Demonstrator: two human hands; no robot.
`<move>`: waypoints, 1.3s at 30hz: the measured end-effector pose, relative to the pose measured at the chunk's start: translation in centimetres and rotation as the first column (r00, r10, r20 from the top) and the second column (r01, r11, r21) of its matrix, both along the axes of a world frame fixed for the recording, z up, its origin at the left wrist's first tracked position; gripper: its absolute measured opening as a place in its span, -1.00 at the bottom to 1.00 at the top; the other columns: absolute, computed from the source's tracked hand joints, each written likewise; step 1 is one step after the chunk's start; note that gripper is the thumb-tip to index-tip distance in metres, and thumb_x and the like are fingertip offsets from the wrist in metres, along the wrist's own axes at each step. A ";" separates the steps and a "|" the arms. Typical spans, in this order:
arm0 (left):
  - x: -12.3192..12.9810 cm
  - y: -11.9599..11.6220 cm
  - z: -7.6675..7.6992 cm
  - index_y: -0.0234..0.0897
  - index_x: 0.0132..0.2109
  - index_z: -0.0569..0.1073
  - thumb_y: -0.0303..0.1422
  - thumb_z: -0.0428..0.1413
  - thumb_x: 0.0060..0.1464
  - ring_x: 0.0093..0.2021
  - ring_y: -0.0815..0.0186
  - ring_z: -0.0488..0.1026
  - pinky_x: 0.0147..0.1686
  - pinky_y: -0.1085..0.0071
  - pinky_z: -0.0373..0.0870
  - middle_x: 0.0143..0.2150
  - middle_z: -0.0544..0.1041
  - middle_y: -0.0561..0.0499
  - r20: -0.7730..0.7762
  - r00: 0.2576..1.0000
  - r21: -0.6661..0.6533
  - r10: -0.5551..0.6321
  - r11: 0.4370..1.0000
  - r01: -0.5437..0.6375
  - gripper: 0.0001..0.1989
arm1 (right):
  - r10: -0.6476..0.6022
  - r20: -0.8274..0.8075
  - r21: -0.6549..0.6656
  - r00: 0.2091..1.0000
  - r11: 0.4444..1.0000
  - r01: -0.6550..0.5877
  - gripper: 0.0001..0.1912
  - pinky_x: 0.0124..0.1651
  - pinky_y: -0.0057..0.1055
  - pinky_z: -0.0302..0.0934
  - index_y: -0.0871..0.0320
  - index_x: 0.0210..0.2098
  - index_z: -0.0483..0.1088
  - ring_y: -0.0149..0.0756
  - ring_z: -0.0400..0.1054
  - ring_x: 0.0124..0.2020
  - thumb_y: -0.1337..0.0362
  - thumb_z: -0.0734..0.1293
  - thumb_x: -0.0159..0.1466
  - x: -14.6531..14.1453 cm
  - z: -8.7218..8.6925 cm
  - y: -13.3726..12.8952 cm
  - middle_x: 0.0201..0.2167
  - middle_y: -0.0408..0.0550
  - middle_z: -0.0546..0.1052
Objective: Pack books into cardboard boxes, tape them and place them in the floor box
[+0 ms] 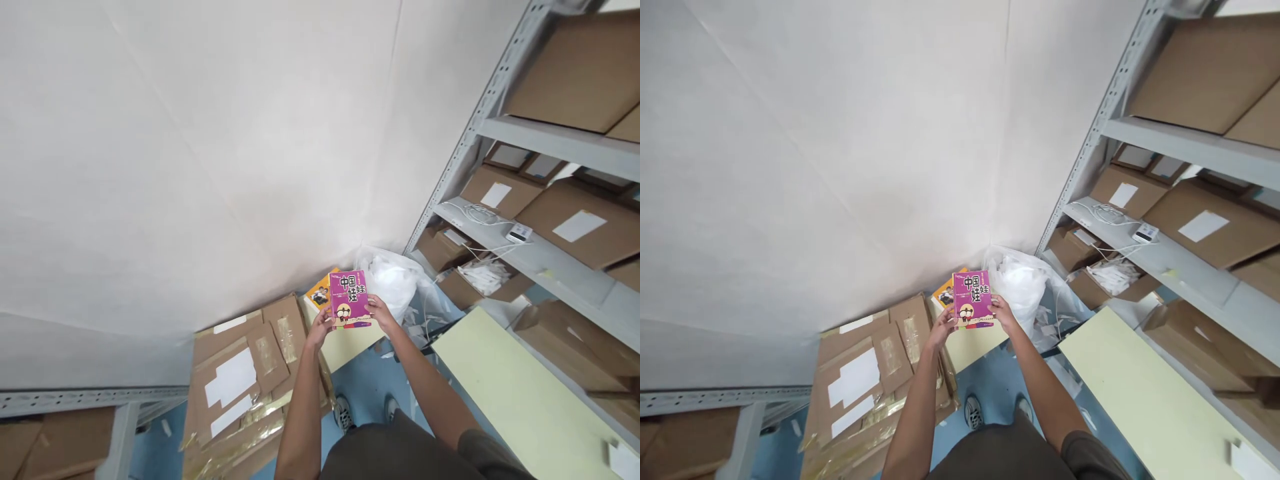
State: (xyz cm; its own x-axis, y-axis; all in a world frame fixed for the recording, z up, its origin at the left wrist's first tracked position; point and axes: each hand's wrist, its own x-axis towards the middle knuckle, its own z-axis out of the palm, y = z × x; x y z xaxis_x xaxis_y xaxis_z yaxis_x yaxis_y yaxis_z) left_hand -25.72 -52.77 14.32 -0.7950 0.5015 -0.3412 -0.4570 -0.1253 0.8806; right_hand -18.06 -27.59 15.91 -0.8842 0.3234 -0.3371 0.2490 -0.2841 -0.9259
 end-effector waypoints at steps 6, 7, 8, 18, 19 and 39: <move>2.0 4.2 2.3 -0.10 0.35 0.41 -0.18 0.43 -0.10 -0.08 0.17 0.60 -0.14 0.31 0.52 -0.04 0.61 -0.07 -0.062 0.986 -0.038 -0.157 0.987 0.155 -0.15 | -0.061 -0.063 -0.008 0.996 0.998 0.061 -0.40 -0.15 -0.19 0.47 0.00 0.00 0.45 -0.02 0.62 -0.10 -0.04 0.59 0.03 5.7 3.0 3.4 -0.12 -0.03 0.69; 2.6 5.4 2.6 -0.09 0.37 0.39 -0.19 0.43 -0.10 -0.06 0.16 0.60 -0.14 0.29 0.53 -0.04 0.61 -0.07 -0.064 0.980 -0.046 -0.187 0.982 0.184 -0.13 | -0.081 -0.075 -0.016 0.994 0.997 0.080 -0.39 -0.15 -0.20 0.47 0.01 0.01 0.45 -0.02 0.62 -0.10 -0.04 0.59 0.04 7.0 3.2 4.4 -0.12 -0.03 0.69; 3.3 6.8 2.9 -0.07 0.39 0.37 -0.19 0.42 -0.10 -0.04 0.14 0.60 -0.13 0.28 0.54 -0.02 0.61 -0.08 -0.063 0.974 -0.050 -0.220 0.975 0.217 -0.11 | -0.107 -0.085 -0.023 0.991 0.994 0.105 -0.39 -0.15 -0.20 0.46 0.01 0.01 0.45 -0.02 0.62 -0.10 -0.04 0.59 0.04 8.4 3.4 5.5 -0.12 -0.03 0.69; 18.1 27.4 5.1 -0.12 0.45 0.31 -0.15 0.40 -0.06 0.04 0.04 0.62 -0.09 0.21 0.60 0.20 0.59 -0.20 -0.103 0.835 -0.030 -0.541 0.841 0.541 -0.06 | -0.413 -0.117 -0.037 0.903 0.911 0.412 -0.40 -0.07 -0.10 0.46 0.00 0.05 0.45 0.07 0.60 -0.02 -0.09 0.57 0.11 30.4 4.5 20.6 -0.01 0.03 0.69; 19.9 29.4 5.1 -0.13 0.45 0.31 -0.15 0.40 -0.06 0.03 0.05 0.62 -0.10 0.22 0.60 0.20 0.59 -0.20 -0.102 0.819 -0.027 -0.565 0.824 0.566 -0.06 | -0.442 -0.118 -0.040 0.889 0.897 0.440 -0.41 -0.07 -0.11 0.46 -0.01 0.05 0.44 0.07 0.60 -0.01 -0.09 0.56 0.12 32.8 4.5 21.8 0.01 0.03 0.68; 39.0 53.1 5.4 -0.16 0.36 0.45 -0.23 0.42 -0.06 0.20 -0.03 0.54 0.05 0.14 0.54 0.29 0.53 -0.26 -0.158 0.475 -0.134 -0.866 0.495 0.858 -0.19 | -0.765 -0.113 -0.152 0.633 0.643 0.750 -0.42 -0.06 -0.11 0.48 -0.03 0.08 0.37 0.02 0.63 -0.03 0.05 0.54 0.12 58.1 6.5 31.5 -0.05 -0.02 0.71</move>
State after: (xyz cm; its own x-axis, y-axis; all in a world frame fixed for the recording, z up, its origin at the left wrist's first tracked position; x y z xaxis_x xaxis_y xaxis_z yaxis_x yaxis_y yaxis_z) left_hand 13.30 0.36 19.76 -0.0132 0.9612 -0.2756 -0.1536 0.2704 0.9504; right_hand 40.04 3.93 22.37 -0.3811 0.8811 -0.2801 -0.2305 -0.3840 -0.8941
